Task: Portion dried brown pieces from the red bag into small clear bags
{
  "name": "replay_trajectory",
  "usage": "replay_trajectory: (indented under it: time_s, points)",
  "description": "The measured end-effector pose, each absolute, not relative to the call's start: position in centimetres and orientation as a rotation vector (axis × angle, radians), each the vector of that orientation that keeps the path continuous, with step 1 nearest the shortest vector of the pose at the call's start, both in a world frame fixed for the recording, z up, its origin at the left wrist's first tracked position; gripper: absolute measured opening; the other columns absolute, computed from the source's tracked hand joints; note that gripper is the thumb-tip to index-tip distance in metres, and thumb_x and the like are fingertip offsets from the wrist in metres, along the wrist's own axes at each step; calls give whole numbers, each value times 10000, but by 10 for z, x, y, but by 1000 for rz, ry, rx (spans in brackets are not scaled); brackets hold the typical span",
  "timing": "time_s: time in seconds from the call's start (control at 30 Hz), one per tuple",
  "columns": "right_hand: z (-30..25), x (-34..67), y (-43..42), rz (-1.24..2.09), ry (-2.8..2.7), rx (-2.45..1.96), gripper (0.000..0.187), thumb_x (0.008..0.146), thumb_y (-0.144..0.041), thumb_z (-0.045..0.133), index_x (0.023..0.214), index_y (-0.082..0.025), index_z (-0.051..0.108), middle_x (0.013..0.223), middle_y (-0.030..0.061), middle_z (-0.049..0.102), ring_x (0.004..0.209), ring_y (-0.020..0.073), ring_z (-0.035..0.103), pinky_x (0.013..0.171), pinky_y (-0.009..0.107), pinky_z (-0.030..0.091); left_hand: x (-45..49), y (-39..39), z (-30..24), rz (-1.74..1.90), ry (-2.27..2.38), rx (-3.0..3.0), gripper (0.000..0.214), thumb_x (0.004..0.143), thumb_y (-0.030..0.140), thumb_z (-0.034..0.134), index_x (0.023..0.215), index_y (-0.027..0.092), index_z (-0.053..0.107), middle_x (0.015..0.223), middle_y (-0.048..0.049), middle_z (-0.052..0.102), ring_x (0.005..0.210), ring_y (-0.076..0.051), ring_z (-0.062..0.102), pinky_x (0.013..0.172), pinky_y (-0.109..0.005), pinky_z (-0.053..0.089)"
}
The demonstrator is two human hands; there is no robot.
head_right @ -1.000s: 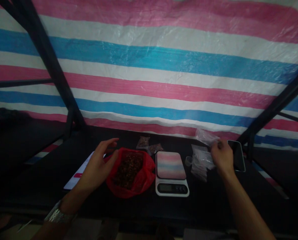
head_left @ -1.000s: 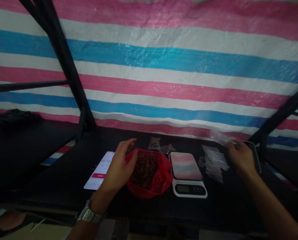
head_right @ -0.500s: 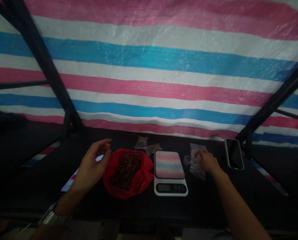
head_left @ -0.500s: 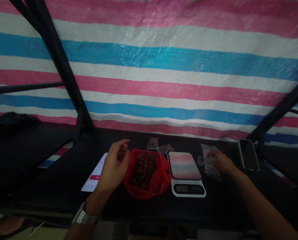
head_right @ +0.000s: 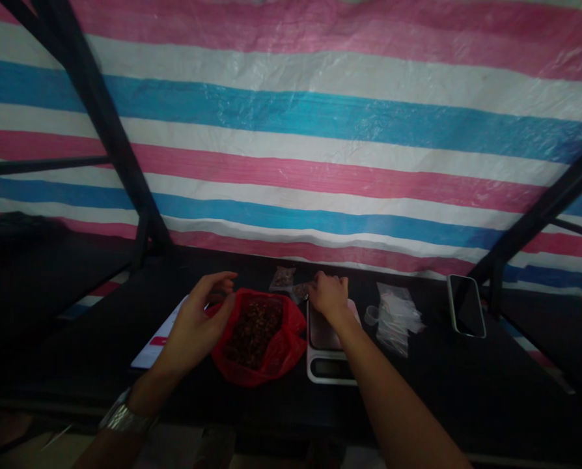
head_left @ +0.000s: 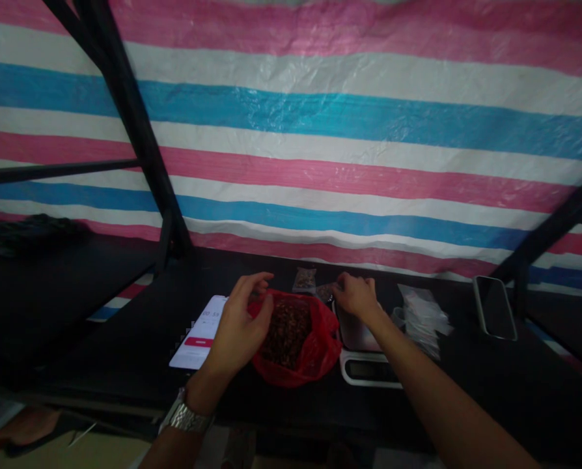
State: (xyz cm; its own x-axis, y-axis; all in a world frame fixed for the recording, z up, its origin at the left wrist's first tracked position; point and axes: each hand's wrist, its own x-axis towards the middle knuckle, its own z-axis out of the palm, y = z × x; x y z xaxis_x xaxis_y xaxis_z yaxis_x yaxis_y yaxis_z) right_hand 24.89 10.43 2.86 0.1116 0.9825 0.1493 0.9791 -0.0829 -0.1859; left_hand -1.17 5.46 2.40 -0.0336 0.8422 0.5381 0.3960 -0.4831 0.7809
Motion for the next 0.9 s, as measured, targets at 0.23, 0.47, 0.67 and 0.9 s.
replay_trajectory:
  time_s: [0.23,0.47,0.67,0.9]
  points:
    - [28,260,120,173,-1673,-2155,239,877,-204,679,1095,-219,776,1089,103,832,1121,319,751,1007,451,454,7,50,30,1508,1231,1898,296,932,180,574,1197,236,694,1092,-50,671,1020,-199,670,936,-348,534]
    - [49,267,100,179,-1533,-1891,222,931,-334,650,1079,-202,749,1050,91,817,987,257,766,885,358,540,25,49,29,1417,1184,1716,264,976,312,579,1183,241,726,1072,-53,728,1002,-225,690,944,-374,513]
    - [50,240,73,463,-1612,-1217,148,817,-304,736,933,-212,743,922,48,791,829,212,718,798,334,563,41,57,19,1291,1086,1463,285,907,466,655,958,208,766,958,-71,797,940,-258,730,871,-369,534]
    - [53,227,65,406,-1656,-1135,81,841,-215,712,917,-220,741,890,33,774,840,215,699,825,354,533,37,59,30,1281,1067,1249,448,675,607,844,744,192,690,713,-37,748,661,-189,667,616,-279,481]
